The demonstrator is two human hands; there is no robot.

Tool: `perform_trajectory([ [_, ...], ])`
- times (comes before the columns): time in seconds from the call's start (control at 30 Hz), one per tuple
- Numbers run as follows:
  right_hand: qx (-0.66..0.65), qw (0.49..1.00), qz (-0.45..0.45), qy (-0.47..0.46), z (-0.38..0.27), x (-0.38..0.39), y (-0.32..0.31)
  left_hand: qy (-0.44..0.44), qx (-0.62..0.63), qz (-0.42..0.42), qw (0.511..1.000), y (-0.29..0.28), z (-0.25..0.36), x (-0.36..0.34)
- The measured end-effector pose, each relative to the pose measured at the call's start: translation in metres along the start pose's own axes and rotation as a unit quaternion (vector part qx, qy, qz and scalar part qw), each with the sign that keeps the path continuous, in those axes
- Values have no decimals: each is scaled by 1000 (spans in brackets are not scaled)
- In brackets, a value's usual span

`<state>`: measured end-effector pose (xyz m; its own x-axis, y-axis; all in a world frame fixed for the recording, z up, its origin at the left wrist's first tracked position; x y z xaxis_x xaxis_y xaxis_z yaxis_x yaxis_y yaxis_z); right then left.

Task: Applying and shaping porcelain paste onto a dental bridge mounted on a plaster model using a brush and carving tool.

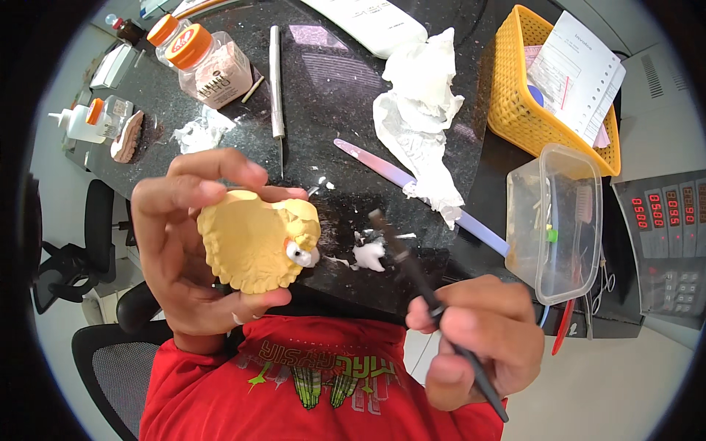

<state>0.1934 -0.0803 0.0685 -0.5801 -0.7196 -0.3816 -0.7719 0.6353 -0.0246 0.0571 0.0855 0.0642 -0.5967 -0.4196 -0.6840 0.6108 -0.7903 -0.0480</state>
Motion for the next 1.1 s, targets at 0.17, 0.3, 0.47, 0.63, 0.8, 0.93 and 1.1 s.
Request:
perform_trajectory([
  [0.17, 48, 995, 45, 76, 2, 5, -12, -121, 31, 67, 990, -8, -9, 1],
  [0.3, 163, 985, 13, 50, -1, 8, -16, -150, 50, 51, 986, -7, -10, 3],
  [0.47, 60, 992, 63, 87, 10, 9, -16, -203, 32, 102, 973, -8, -12, 3],
  [0.63, 72, 994, 31, 73, 11, 7, -17, -191, 8, 105, 976, -10, -14, 6],
  [0.8, 72, 996, 22, 51, 10, 5, -16, -128, -67, 47, 988, -9, -7, -1],
  [0.93, 90, 994, 19, 53, 11, 3, -14, -162, -50, 74, 983, -5, -11, 3],
  [1.1, 93, 994, 15, 50, 10, 2, -11, -160, -46, 76, 983, -3, -10, 3],
])
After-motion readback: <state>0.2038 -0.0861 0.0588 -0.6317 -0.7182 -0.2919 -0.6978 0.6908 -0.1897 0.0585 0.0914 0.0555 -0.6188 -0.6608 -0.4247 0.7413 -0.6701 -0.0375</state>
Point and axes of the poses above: each hand's wrist, its own x-axis away from the middle knuckle, its own y-axis out of the palm, z = x × y, the point moved 8 cm from there along -x, towards the middle knuckle, and after that the axes turned 13 degrees about y, right-handed, at the moved point
